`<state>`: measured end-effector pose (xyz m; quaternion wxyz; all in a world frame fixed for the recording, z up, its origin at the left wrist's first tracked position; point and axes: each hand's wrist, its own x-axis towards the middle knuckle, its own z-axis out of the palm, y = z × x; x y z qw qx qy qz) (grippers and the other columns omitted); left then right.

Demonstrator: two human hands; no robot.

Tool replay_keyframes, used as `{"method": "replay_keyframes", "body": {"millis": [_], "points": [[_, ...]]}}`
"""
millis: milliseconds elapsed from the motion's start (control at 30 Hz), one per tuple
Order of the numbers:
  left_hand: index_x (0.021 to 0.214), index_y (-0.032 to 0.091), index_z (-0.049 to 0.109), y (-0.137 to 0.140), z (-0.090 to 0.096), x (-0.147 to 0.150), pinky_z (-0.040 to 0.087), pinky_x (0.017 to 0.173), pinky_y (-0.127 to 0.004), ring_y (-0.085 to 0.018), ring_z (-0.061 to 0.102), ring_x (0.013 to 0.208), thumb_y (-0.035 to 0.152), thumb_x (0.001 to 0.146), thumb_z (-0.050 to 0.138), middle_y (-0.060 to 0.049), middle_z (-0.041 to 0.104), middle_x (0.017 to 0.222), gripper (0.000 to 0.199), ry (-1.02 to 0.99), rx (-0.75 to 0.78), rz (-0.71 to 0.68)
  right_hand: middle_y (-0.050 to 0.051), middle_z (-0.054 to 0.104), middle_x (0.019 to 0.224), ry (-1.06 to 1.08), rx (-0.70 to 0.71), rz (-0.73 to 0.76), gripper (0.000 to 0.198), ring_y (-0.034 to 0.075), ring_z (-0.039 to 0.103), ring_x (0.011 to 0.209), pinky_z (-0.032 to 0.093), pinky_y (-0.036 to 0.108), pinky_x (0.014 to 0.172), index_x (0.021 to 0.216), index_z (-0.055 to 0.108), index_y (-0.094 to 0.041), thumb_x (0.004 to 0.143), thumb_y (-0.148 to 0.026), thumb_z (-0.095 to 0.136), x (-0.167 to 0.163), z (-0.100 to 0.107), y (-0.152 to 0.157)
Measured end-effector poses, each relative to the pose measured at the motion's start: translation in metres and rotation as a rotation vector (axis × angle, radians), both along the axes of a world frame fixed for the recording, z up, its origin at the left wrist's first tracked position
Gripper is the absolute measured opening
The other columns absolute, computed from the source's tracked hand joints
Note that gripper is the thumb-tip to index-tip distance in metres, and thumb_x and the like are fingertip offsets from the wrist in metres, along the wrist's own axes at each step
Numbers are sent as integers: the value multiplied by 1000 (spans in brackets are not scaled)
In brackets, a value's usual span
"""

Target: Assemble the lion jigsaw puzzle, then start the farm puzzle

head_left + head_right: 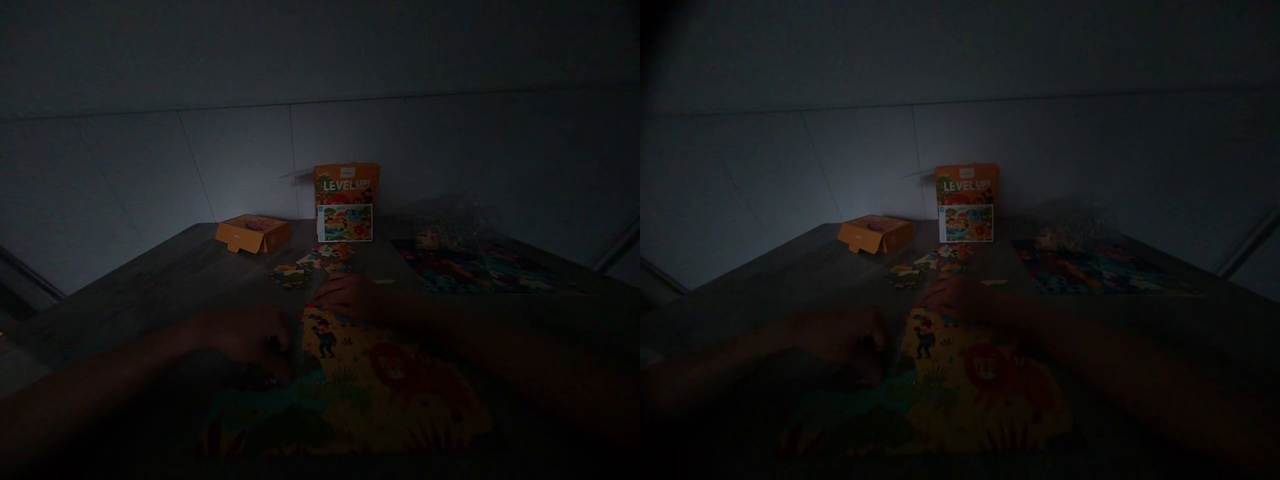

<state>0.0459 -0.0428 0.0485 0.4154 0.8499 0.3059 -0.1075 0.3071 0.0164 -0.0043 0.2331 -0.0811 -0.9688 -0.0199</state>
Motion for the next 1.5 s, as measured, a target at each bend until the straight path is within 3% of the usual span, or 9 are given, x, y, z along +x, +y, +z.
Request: {"method": "replay_keyframes", "body": {"millis": [567, 867, 967, 1033, 1100, 1167, 1267, 1400, 1500], "points": [[62, 16, 63, 2, 3, 0, 34, 37, -15, -7, 49, 39, 36, 84, 67, 3, 58, 50, 30, 32, -92, 8, 7, 73, 110, 26, -39, -19, 32, 17, 65, 96, 49, 32, 89, 110, 72, -16, 101, -22, 42, -1, 4, -4], [60, 16, 58, 5, -4, -2, 31, 39, -17, -8, 48, 42, 29, 82, 65, 4, 55, 51, 26, -34, -37, -26, 7, 73, 109, 49, -15, 6, 30, 17, 65, 94, 49, 32, 87, 109, 72, -16, 101, -21, 43, -1, 1, -1], [59, 16, 55, 15, -18, -3, 33, 44, -18, -8, 47, 45, 37, 85, 61, 4, 52, 51, 34, -176, 160, 122, 7, 74, 108, 57, -18, 8, 30, 17, 65, 92, 49, 32, 86, 109, 72, -16, 100, -21, 44, -2, 1, -1], [62, 16, 57, 27, -29, -6, 39, 48, -20, -11, 51, 50, 40, 88, 54, 2, 54, 55, 35, -295, 478, 438, 7, 73, 108, 47, -28, -9, 29, 17, 64, 92, 49, 32, 86, 109, 72, -16, 100, -20, 45, -2, 1, -1], [85, 17, 69, 40, -39, -12, 51, 67, -28, -18, 64, 74, 39, 87, 53, -4, 68, 83, 27, -269, 810, 620, 7, 73, 108, 59, -48, -31, 27, 17, 64, 94, 50, 31, 87, 107, 72, -16, 99, -20, 47, -2, 0, -2], [114, 18, 68, 52, -47, -17, 49, 94, -41, -28, 61, 110, 41, 86, 56, -11, 65, 119, 38, -208, 1038, 613, 7, 74, 106, 87, -68, -39, 24, 17, 64, 94, 50, 31, 88, 104, 73, -16, 98, -21, 50, -2, -1, -2], [133, 17, 59, 63, -53, -22, 41, 108, -49, -33, 51, 127, 48, 90, 52, -15, 58, 136, 54, -144, 1068, 500, 7, 74, 104, 113, -83, -38, 22, 16, 65, 93, 50, 31, 88, 100, 73, -15, 96, -19, 52, -3, -2, -3], [130, 15, 61, 64, -55, -21, 41, 109, -47, -30, 54, 127, 48, 96, 46, -15, 58, 138, 50, -137, 998, 359, 8, 74, 102, 117, -97, -60, 22, 17, 65, 94, 52, 31, 85, 100, 72, -15, 96, -19, 51, -2, -2, -4], [123, 16, 64, 61, -53, -20, 46, 104, -44, -27, 60, 119, 46, 96, 49, -13, 63, 131, 43, -174, 960, 380, 8, 74, 101, 116, -103, -63, 23, 17, 65, 95, 52, 31, 85, 99, 72, -15, 96, -19, 50, -2, -2, -5]]}}
